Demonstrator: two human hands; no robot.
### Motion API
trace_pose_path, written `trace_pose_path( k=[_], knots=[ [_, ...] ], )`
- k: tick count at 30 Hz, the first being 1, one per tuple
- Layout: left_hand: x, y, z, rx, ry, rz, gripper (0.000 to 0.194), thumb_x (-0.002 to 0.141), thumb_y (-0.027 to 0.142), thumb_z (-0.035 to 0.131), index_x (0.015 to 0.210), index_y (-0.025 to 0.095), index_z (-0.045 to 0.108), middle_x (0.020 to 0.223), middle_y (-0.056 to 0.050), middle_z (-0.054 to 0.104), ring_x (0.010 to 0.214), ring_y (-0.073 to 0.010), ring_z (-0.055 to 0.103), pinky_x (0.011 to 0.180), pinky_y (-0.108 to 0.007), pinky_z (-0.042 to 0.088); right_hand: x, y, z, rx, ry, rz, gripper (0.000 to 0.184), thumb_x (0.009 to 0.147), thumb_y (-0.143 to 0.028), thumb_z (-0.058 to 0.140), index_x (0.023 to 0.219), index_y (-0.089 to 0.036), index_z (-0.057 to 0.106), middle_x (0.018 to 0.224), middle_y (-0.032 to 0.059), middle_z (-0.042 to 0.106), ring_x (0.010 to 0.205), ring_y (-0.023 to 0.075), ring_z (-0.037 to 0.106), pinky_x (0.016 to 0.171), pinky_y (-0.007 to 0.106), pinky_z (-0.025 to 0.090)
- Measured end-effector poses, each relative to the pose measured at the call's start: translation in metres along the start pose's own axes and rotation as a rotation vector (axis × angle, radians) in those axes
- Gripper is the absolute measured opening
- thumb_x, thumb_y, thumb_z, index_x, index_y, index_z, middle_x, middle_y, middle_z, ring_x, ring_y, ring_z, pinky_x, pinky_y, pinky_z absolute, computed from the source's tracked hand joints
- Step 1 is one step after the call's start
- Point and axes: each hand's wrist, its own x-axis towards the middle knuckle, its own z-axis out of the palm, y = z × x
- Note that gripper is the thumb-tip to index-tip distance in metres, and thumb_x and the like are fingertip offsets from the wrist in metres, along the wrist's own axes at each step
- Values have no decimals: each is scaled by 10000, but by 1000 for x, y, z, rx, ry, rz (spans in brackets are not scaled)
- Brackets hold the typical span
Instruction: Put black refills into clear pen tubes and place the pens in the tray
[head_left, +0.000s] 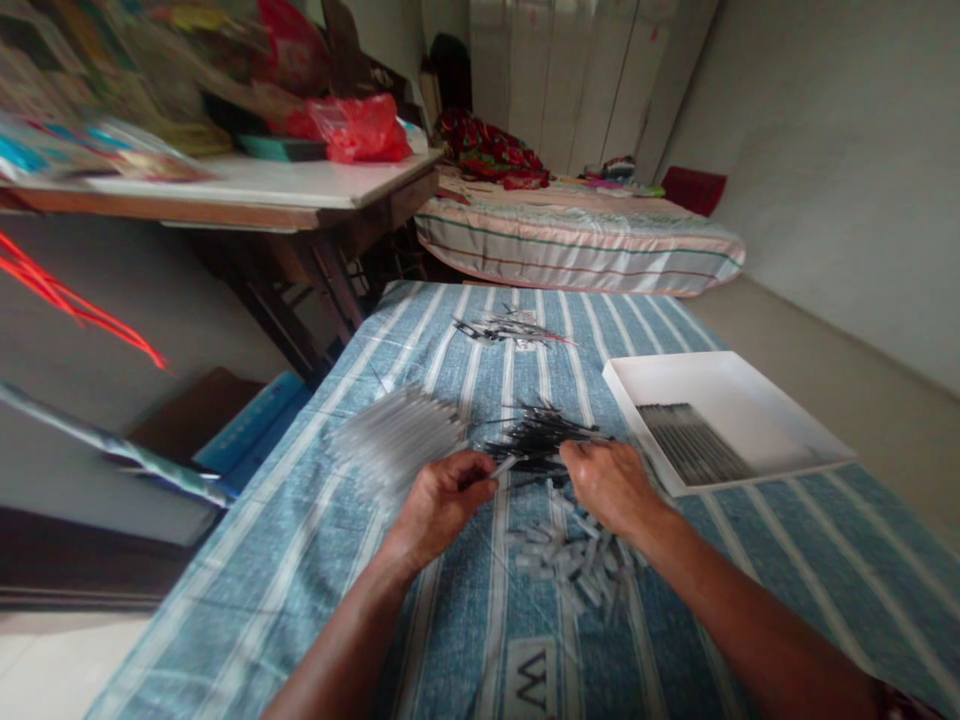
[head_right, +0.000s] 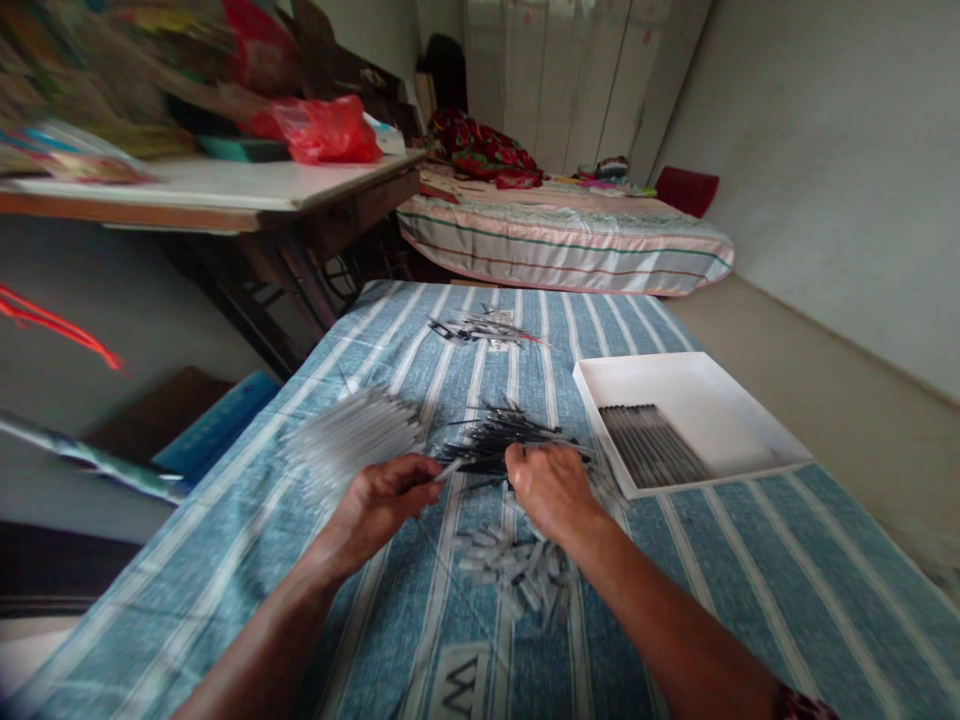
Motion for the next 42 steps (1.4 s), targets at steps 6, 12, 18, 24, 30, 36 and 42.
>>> trace_pose_path(
  k=[6,12,18,24,30,36,42],
  knots=[
    [-2,7,2,-24,-53,-16,140,731,255,586,768,121,605,606,28,530,539,-85,431,506,-204,341,0,1,-4,-34,1,-27,193,833,-84,433,898,-129,610,802,129,699,737,242,668,617,274,439],
    [-3,8,1,-3,-55,-25,140,728,257,587,768,126,616,603,28,535,540,-88,440,508,-200,342,-1,3,-7,-58,3,-68,184,833,-77,441,896,-130,605,801,126,693,742,242,657,621,293,434],
    [-4,8,6,-33,-97,-41,95,705,219,610,739,132,628,592,27,536,544,-92,454,508,-198,356,-3,-2,-14,-92,58,-192,159,820,-84,490,923,-123,604,754,114,677,710,222,639,604,285,415],
    [-6,12,11,-247,-112,-41,125,730,249,629,788,140,608,604,23,572,550,-99,489,536,-210,405,-9,-3,-12,85,307,-343,217,860,-122,451,991,-151,622,701,61,671,694,193,622,653,287,413],
    [-5,11,12,-512,24,57,112,748,229,660,816,150,618,676,-3,625,621,-102,545,593,-208,444,-9,2,-1,222,204,-155,246,889,-222,428,853,-185,669,736,61,702,694,179,649,632,255,421],
    [-4,6,12,-590,44,86,88,757,213,661,809,154,620,697,-5,619,632,-98,553,568,-196,446,-2,-1,24,66,-105,-37,237,855,-220,444,861,-203,680,764,92,710,752,240,668,618,283,435],
    [-5,8,15,-543,-22,35,147,745,235,671,820,128,603,714,-22,620,599,-93,540,537,-199,424,5,-4,31,30,-147,-71,280,868,-174,395,885,-169,674,781,126,701,756,235,663,653,297,438]
  ],
)
